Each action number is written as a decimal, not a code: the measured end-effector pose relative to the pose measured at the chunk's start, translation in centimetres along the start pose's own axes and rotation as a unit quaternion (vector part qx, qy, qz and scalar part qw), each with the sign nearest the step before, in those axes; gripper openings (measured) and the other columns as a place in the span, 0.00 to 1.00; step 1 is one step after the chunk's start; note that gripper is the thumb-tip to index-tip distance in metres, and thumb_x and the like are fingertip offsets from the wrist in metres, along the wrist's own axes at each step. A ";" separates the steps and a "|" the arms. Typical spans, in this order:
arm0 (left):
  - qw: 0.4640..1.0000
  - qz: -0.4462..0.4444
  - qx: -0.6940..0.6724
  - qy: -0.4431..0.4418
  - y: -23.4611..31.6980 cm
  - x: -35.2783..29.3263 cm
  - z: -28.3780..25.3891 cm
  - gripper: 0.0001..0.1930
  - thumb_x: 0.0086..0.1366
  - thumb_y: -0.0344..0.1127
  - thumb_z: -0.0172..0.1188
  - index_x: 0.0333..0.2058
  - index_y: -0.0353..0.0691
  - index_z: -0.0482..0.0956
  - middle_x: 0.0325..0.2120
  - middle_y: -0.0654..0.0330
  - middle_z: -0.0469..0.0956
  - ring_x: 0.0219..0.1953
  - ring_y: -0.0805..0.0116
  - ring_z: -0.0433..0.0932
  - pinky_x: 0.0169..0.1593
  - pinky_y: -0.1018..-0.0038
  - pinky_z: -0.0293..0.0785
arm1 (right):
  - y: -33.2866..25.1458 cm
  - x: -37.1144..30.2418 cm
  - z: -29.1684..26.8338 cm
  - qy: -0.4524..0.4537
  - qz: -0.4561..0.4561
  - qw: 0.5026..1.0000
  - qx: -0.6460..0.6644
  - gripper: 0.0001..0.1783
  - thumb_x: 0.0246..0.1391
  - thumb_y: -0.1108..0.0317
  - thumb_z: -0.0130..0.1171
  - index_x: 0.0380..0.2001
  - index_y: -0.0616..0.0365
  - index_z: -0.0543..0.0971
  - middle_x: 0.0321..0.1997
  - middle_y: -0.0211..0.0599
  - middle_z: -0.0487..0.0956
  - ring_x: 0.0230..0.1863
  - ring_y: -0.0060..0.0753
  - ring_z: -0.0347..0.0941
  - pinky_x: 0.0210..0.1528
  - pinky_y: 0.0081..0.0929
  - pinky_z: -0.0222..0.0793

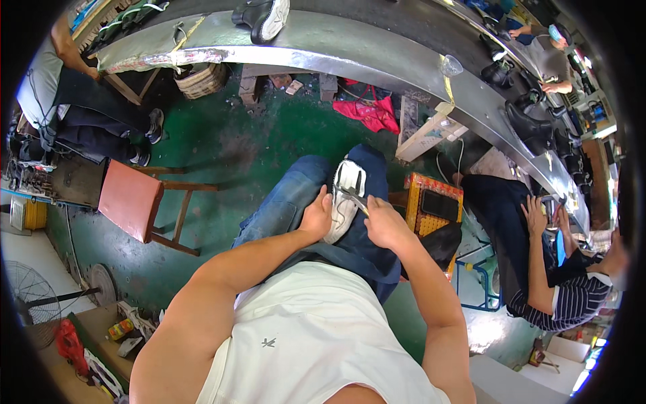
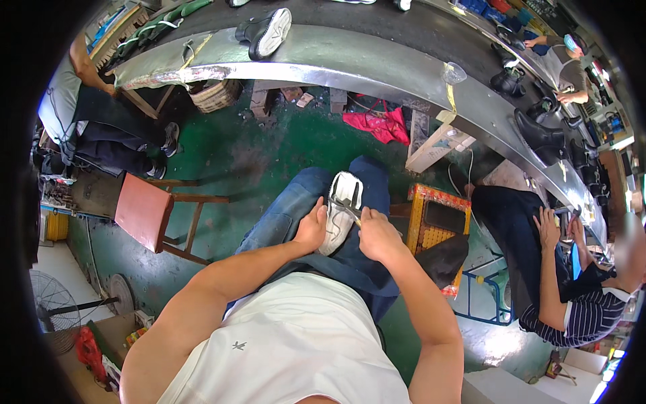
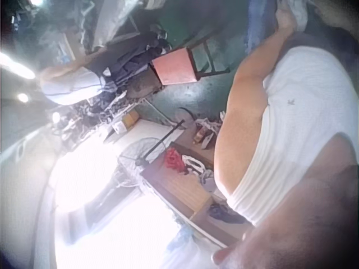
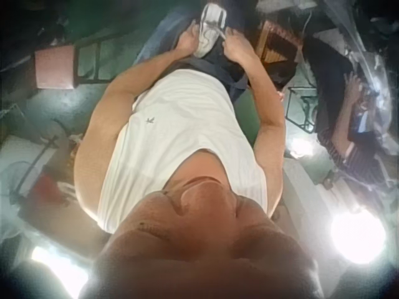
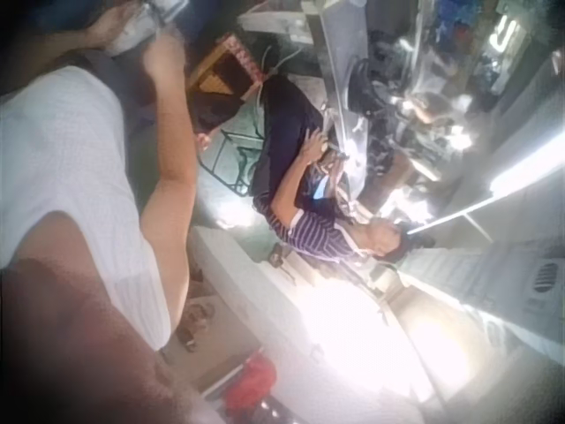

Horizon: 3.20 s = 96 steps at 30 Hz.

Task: Use pliers and hammer to last and pull shoe uppers over shoe lasts on a production line.

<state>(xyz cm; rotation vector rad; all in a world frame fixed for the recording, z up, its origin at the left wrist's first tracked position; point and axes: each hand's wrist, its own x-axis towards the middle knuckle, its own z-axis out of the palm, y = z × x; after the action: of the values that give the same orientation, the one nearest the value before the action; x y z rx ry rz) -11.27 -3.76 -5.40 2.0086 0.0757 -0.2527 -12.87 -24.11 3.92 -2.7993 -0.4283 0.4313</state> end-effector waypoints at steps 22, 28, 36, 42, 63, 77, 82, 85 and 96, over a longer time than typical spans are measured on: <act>0.957 0.079 0.130 -0.245 1.7 1.9 -3.9 0.29 0.77 0.39 0.43 0.74 0.47 0.52 0.60 0.26 0.66 0.70 0.28 0.54 0.68 0.53 0.64 | 2.4 5.9 -3.0 -0.038 0.053 0.946 0.318 0.20 0.70 0.55 0.51 0.36 0.65 0.76 0.29 0.53 0.80 0.31 0.53 0.80 0.37 0.46 0.75; 0.933 0.061 0.148 -0.323 4.2 2.0 -5.6 0.30 0.76 0.40 0.44 0.74 0.45 0.50 0.59 0.26 0.67 0.71 0.31 0.54 0.69 0.53 0.62 | 2.4 6.1 -2.5 -0.097 0.047 0.968 0.226 0.29 0.72 0.49 0.43 0.37 0.70 0.76 0.37 0.66 0.80 0.43 0.69 0.76 0.47 0.56 0.69; 0.973 -0.013 0.020 -0.231 2.1 0.3 -5.6 0.43 0.72 0.44 0.57 0.72 0.24 0.43 0.70 0.32 0.54 0.74 0.47 0.56 0.74 0.69 0.52 | 1.2 2.3 -1.5 -0.131 0.027 0.968 0.213 0.28 0.72 0.50 0.44 0.34 0.68 0.75 0.33 0.65 0.80 0.39 0.70 0.76 0.43 0.56 0.69; 0.967 0.028 0.060 -0.244 1.4 0.1 -5.2 0.48 0.69 0.46 0.63 0.72 0.25 0.43 0.72 0.35 0.50 0.75 0.49 0.52 0.75 0.69 0.49 | 0.6 -0.4 -0.1 -0.117 0.073 0.945 0.296 0.25 0.72 0.53 0.44 0.35 0.67 0.75 0.31 0.56 0.81 0.36 0.62 0.78 0.41 0.48 0.73; 0.968 0.098 0.014 -0.232 -3.9 0.3 -2.1 0.43 0.72 0.45 0.56 0.76 0.43 0.39 0.71 0.25 0.40 0.76 0.36 0.42 0.75 0.61 0.46 | 2.3 1.3 1.7 -0.103 0.133 0.923 0.345 0.26 0.70 0.48 0.47 0.32 0.62 0.78 0.25 0.38 0.83 0.28 0.35 0.81 0.33 0.34 0.76; 0.960 0.100 0.103 -0.241 -1.5 1.5 -3.6 0.28 0.77 0.47 0.43 0.74 0.63 0.54 0.68 0.17 0.42 0.67 0.24 0.60 0.71 0.57 0.60 | 2.2 0.6 2.8 -0.051 0.172 0.902 0.392 0.20 0.65 0.53 0.54 0.39 0.62 0.79 0.27 0.36 0.83 0.32 0.33 0.82 0.39 0.31 0.76; 0.946 0.077 0.111 -0.295 -0.1 1.0 -4.3 0.28 0.78 0.49 0.43 0.73 0.64 0.54 0.68 0.18 0.42 0.70 0.25 0.52 0.72 0.58 0.58 | 1.4 1.3 1.9 0.002 0.143 0.913 0.383 0.26 0.72 0.50 0.43 0.35 0.63 0.79 0.27 0.39 0.83 0.28 0.35 0.82 0.36 0.33 0.76; 0.942 0.126 0.132 -0.282 -1.7 0.0 -4.0 0.33 0.76 0.54 0.48 0.74 0.53 0.53 0.68 0.19 0.46 0.70 0.30 0.57 0.70 0.60 0.61 | 0.2 1.8 0.0 -0.124 0.137 0.948 0.259 0.26 0.73 0.51 0.42 0.34 0.63 0.78 0.25 0.39 0.83 0.27 0.37 0.82 0.36 0.34 0.76; 0.965 -0.007 0.029 -0.259 -1.1 -0.3 -5.7 0.56 0.63 0.60 0.65 0.73 0.29 0.42 0.71 0.34 0.54 0.71 0.44 0.60 0.73 0.67 0.55 | 0.1 2.4 -2.4 -0.208 0.070 0.958 0.184 0.32 0.72 0.48 0.37 0.32 0.61 0.81 0.25 0.39 0.84 0.27 0.37 0.82 0.37 0.35 0.77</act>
<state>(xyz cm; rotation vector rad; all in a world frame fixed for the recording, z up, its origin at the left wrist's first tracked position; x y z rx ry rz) -10.90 1.86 -3.91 1.9399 -0.2507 -0.7869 -9.86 -23.99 5.50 -2.3769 -0.2028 1.0281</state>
